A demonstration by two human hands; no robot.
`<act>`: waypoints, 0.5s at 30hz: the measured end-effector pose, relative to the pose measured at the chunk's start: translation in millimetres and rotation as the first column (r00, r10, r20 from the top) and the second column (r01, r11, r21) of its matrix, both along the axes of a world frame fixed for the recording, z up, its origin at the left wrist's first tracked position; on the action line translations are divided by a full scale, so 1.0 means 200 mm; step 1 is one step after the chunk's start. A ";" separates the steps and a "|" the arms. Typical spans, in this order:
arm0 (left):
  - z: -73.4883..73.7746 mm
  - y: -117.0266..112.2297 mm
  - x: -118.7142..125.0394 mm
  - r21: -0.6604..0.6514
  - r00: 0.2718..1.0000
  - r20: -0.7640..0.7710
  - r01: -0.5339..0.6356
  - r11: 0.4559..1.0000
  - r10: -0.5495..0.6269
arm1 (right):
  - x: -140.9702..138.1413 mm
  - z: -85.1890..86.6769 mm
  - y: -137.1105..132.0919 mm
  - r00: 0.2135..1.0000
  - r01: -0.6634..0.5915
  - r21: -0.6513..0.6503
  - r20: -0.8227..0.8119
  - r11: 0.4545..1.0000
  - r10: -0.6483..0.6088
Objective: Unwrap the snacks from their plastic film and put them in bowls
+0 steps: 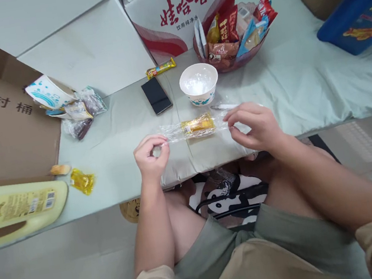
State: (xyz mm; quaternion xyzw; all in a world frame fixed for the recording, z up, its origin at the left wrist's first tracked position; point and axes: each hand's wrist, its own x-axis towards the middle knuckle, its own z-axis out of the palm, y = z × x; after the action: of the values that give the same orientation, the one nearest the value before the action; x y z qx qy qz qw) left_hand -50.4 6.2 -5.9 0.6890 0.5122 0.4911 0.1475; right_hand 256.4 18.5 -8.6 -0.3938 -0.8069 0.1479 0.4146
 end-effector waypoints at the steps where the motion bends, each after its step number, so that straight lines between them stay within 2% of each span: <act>1: 0.02 -0.02 -0.02 -0.111 0.997 0.015 0.079 0.991 -0.078 | 0.01 0.02 -0.01 0.994 -0.109 -0.089 0.023 0.990 0.111; 2: 0.04 -0.04 -0.03 -0.256 0.985 0.052 0.174 0.951 -0.166 | 0.01 0.03 -0.02 0.974 -0.210 -0.204 0.045 0.956 0.223; 3: 0.05 -0.05 -0.05 -0.417 0.962 0.106 0.272 0.867 -0.250 | 0.02 0.03 -0.02 0.945 -0.284 -0.333 0.063 0.899 0.322; 4: 0.06 -0.06 -0.06 -0.560 0.936 0.166 0.348 0.752 -0.310 | 0.02 0.04 -0.02 0.916 -0.315 -0.455 0.083 0.833 0.392; 5: 0.06 -0.07 -0.07 -0.659 0.921 0.211 0.381 0.648 -0.327 | 0.02 0.03 -0.01 0.898 -0.303 -0.547 0.110 0.781 0.425; 6: 0.05 -0.07 -0.08 -0.713 0.926 0.224 0.369 0.596 -0.305 | 0.02 0.03 0.00 0.895 -0.257 -0.600 0.149 0.758 0.421; 7: 0.05 -0.06 -0.09 -0.723 0.948 0.202 0.314 0.615 -0.246 | 0.02 0.02 0.01 0.901 -0.193 -0.614 0.198 0.766 0.385; 8: 0.04 -0.05 -0.09 -0.688 0.975 0.153 0.222 0.691 -0.161 | 0.02 0.01 0.02 0.911 -0.127 -0.595 0.247 0.794 0.331; 10: 0.01 -0.03 -0.09 -0.516 1.000 0.027 0.017 0.856 -0.004 | 0.00 -0.01 0.02 0.932 -0.011 -0.506 0.308 0.863 0.192; 11: 0.00 -0.01 -0.08 -0.434 0.999 -0.039 -0.040 0.900 0.026 | -0.01 -0.01 0.02 0.941 0.036 -0.464 0.315 0.885 0.127; 13: -0.02 0.01 -0.04 -0.389 0.986 -0.161 -0.031 0.921 -0.035 | -0.03 -0.02 0.02 0.949 0.112 -0.404 0.314 0.908 0.023; 15: -0.05 0.04 0.00 -0.467 0.970 -0.185 0.054 0.882 -0.157 | -0.06 -0.03 0.01 0.951 0.151 -0.352 0.308 0.924 -0.037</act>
State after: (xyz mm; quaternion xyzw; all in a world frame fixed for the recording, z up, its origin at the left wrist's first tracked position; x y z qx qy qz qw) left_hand -49.9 13.8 -15.5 0.7110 0.5883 0.2691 0.2758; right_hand 244.8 20.8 -15.3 -0.5214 -0.7970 0.2171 0.2138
